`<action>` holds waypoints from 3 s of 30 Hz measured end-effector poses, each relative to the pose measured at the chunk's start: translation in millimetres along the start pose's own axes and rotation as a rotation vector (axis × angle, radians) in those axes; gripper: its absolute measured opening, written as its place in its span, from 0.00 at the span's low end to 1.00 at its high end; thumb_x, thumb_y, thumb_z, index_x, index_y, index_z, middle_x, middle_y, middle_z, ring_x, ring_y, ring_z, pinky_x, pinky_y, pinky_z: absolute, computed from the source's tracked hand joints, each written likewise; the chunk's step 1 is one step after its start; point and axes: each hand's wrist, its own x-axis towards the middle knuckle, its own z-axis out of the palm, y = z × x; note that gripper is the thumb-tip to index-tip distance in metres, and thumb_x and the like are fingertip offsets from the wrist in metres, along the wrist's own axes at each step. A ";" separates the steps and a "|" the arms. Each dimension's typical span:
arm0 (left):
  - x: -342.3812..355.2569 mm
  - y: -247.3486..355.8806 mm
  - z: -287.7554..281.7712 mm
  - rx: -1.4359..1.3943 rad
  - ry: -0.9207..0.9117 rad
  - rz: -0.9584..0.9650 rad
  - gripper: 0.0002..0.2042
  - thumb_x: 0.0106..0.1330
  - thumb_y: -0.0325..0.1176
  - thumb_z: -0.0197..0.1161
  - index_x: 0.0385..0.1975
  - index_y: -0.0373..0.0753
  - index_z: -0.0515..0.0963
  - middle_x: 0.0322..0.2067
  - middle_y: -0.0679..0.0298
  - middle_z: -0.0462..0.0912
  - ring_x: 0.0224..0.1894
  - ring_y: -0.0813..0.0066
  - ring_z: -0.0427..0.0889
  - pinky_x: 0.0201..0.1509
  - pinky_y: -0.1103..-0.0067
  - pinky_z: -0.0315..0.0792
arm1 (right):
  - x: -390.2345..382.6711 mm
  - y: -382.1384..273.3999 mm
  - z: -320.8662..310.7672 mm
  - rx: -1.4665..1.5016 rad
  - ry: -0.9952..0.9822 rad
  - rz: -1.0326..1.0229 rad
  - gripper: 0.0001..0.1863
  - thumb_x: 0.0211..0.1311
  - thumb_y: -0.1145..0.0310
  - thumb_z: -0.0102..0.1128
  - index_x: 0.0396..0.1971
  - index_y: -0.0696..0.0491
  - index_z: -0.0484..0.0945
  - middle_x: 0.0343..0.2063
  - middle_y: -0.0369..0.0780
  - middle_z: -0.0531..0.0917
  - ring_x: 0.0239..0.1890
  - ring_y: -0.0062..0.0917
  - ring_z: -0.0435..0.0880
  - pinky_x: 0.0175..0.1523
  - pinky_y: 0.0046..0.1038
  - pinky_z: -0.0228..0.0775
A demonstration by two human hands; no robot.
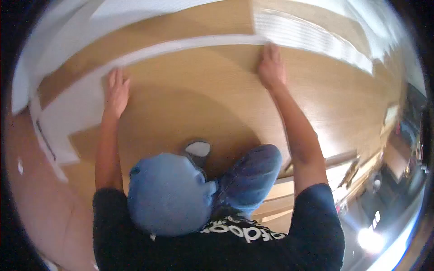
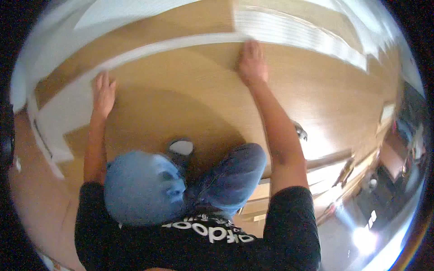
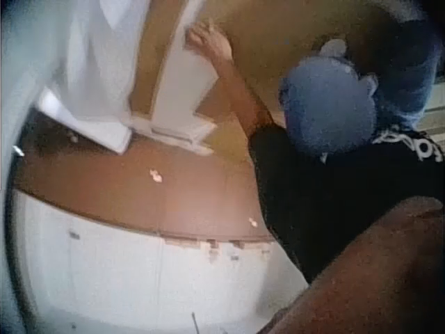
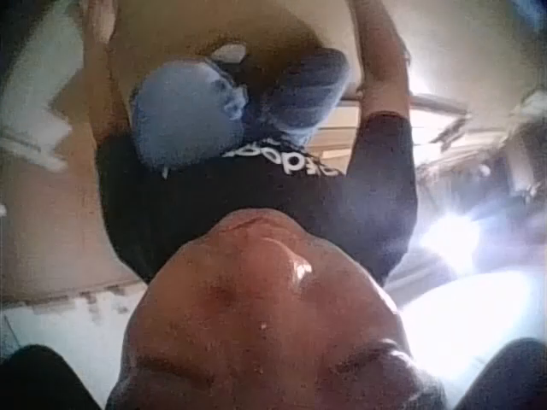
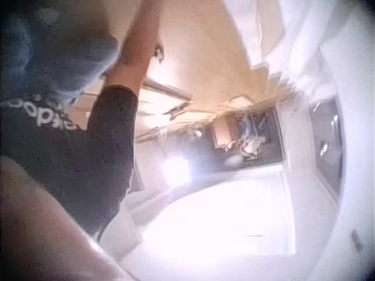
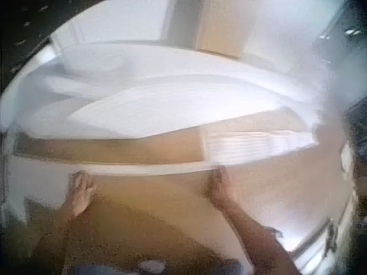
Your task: The person installs laminate flooring by positioning planks and tapping them into place with a hammer.
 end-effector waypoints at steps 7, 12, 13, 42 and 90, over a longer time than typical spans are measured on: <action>9.8 112.8 -22.5 0.127 -0.069 0.025 0.30 0.75 0.38 0.59 0.73 0.35 0.60 0.71 0.46 0.62 0.72 0.45 0.62 0.74 0.57 0.60 | -57.3 97.9 -44.0 0.086 0.184 0.021 0.30 0.68 0.60 0.57 0.69 0.52 0.68 0.74 0.48 0.61 0.77 0.42 0.57 0.80 0.43 0.47; 61.0 261.0 -5.4 -0.157 -0.202 0.303 0.28 0.72 0.36 0.60 0.71 0.37 0.65 0.67 0.46 0.67 0.69 0.46 0.65 0.73 0.57 0.60 | -128.2 315.0 -68.2 0.029 0.332 0.574 0.33 0.71 0.55 0.56 0.70 0.56 0.65 0.76 0.49 0.57 0.75 0.48 0.60 0.76 0.47 0.56; 67.7 315.5 18.7 -0.277 -0.258 0.437 0.28 0.72 0.35 0.60 0.70 0.37 0.66 0.66 0.46 0.68 0.69 0.46 0.66 0.73 0.58 0.60 | -184.1 411.9 -69.7 -0.276 0.421 0.556 0.35 0.72 0.52 0.53 0.72 0.57 0.62 0.76 0.50 0.58 0.75 0.49 0.58 0.76 0.46 0.55; 260.6 1113.0 189.4 -0.005 -0.069 0.715 0.24 0.70 0.47 0.62 0.56 0.33 0.78 0.49 0.48 0.83 0.57 0.50 0.78 0.63 0.62 0.72 | -255.5 552.8 -69.0 0.115 0.488 1.266 0.36 0.66 0.53 0.56 0.70 0.54 0.64 0.74 0.48 0.60 0.77 0.44 0.53 0.79 0.52 0.38; 241.8 986.9 149.8 0.053 -0.226 1.255 0.38 0.71 0.49 0.60 0.74 0.31 0.58 0.77 0.48 0.52 0.79 0.45 0.49 0.79 0.52 0.47 | -239.0 546.2 -83.4 0.084 0.430 1.232 0.39 0.62 0.59 0.57 0.72 0.55 0.59 0.75 0.49 0.57 0.77 0.46 0.51 0.79 0.52 0.39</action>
